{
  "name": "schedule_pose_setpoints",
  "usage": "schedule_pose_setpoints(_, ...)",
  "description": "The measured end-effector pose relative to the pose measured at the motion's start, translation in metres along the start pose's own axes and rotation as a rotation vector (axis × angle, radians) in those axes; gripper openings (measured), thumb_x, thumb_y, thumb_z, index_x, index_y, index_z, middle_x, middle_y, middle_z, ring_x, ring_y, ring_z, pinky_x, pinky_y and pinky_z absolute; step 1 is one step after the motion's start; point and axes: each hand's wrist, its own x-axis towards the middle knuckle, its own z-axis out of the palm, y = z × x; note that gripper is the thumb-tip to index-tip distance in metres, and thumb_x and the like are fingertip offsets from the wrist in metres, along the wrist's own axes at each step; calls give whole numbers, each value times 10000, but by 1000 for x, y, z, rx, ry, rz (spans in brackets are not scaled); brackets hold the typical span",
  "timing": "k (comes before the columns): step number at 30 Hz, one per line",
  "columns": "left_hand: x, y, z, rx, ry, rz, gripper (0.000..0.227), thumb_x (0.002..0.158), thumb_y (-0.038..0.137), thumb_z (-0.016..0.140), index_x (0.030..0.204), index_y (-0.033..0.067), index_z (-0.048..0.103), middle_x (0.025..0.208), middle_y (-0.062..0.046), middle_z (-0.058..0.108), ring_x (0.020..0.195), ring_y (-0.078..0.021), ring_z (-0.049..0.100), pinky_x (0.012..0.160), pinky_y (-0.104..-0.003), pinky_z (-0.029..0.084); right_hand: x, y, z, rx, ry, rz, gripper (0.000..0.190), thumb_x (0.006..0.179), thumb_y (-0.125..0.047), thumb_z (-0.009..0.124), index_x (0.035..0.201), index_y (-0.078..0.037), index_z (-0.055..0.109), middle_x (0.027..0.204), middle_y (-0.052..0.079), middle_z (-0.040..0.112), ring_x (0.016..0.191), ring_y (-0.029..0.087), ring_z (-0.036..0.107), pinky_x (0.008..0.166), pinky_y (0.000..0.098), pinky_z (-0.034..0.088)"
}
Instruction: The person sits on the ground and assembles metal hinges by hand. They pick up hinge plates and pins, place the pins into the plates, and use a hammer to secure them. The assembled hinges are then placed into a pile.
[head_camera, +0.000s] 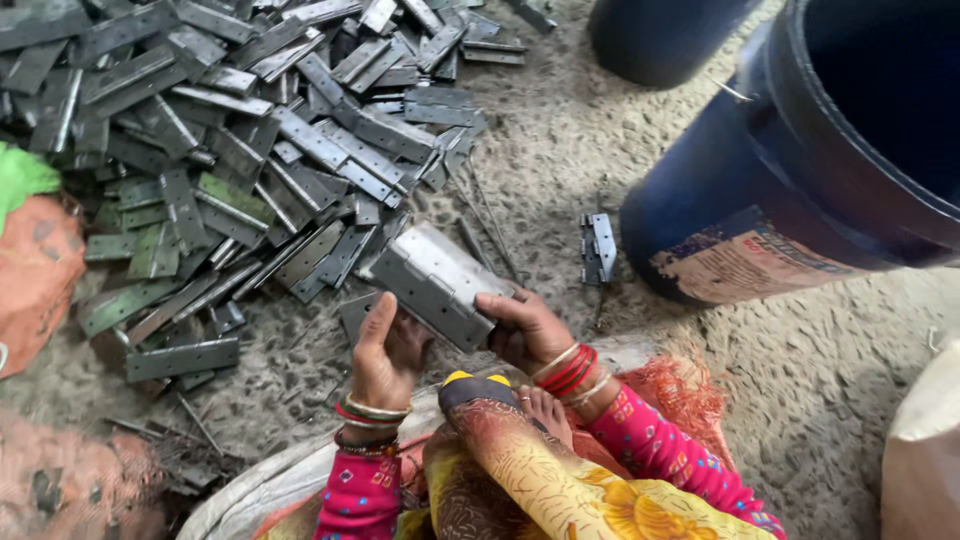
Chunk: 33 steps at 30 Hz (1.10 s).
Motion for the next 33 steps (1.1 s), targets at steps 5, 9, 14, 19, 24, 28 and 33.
schedule_pose_setpoints(5, 6, 17, -13, 277, 123, 103, 404, 989, 194, 578, 1347, 6, 564, 1293, -135, 685, 1222, -264, 652, 1077, -428, 460, -51, -122, 9, 75, 240, -574, 443, 868, -330, 754, 1203, -60, 645, 1083, 90, 698, 937, 218, 696, 832, 383, 627)
schedule_pose_setpoints(9, 13, 22, -35, 305, 161, 245, 335, 956, -18, 592, 1289, -52, 586, 1270, -197, 688, 1227, -308, 664, 1128, -428, 504, -61, -190, 16, 59, -31, -1158, 487, 1046, -356, 707, 1316, 35, 605, 1246, 225, 682, 1111, 289, 722, 959, 340, 570)
schedule_pose_setpoints(14, 23, 22, -51, 260, 171, 444, 413, 847, -203, 586, 1232, -52, 602, 1239, -203, 690, 1177, -315, 706, 1082, -411, 544, -31, -151, 17, -220, 144, -1169, 450, 1083, -180, 705, 1442, -33, 478, 1392, 193, 634, 1292, 308, 668, 1121, 440, 586)
schedule_pose_setpoints(19, 25, 30, -69, 142, 214, 641, 365, 870, -211, 652, 1199, -57, 621, 1188, -194, 703, 1106, -308, 719, 1075, -460, 582, 18, -67, -1, -357, 79, -571, 357, 1038, -90, 624, 1376, -1, 555, 1253, 155, 687, 1116, 269, 704, 869, 404, 619)
schedule_pose_setpoints(24, 25, 44, -77, 64, 283, 807, 264, 903, -175, 677, 1125, -32, 668, 1121, -166, 727, 1054, -271, 724, 1056, -480, 601, 96, -18, -32, -885, 80, -382, 311, 1019, -163, 696, 1296, -21, 682, 1151, 108, 728, 1000, 176, 681, 753, 352, 565)
schedule_pose_setpoints(28, 19, 47, -72, 26, 440, 726, 132, 969, -2, 688, 1097, 32, 685, 1099, -92, 734, 1006, -238, 735, 919, -377, 595, 167, 7, -40, -1434, -8, -588, 314, 981, -228, 760, 1213, -24, 705, 1091, 116, 765, 977, 209, 733, 853, 344, 590)
schedule_pose_setpoints(33, 16, 43, -69, -12, 527, 594, 168, 953, 68, 663, 1118, 92, 675, 1098, -40, 733, 1014, -210, 739, 832, -317, 591, 246, 42, -27, -1980, 1, -791, 432, 906, -337, 806, 1179, -26, 680, 1025, 179, 652, 951, 357, 628, 803, 488, 493)
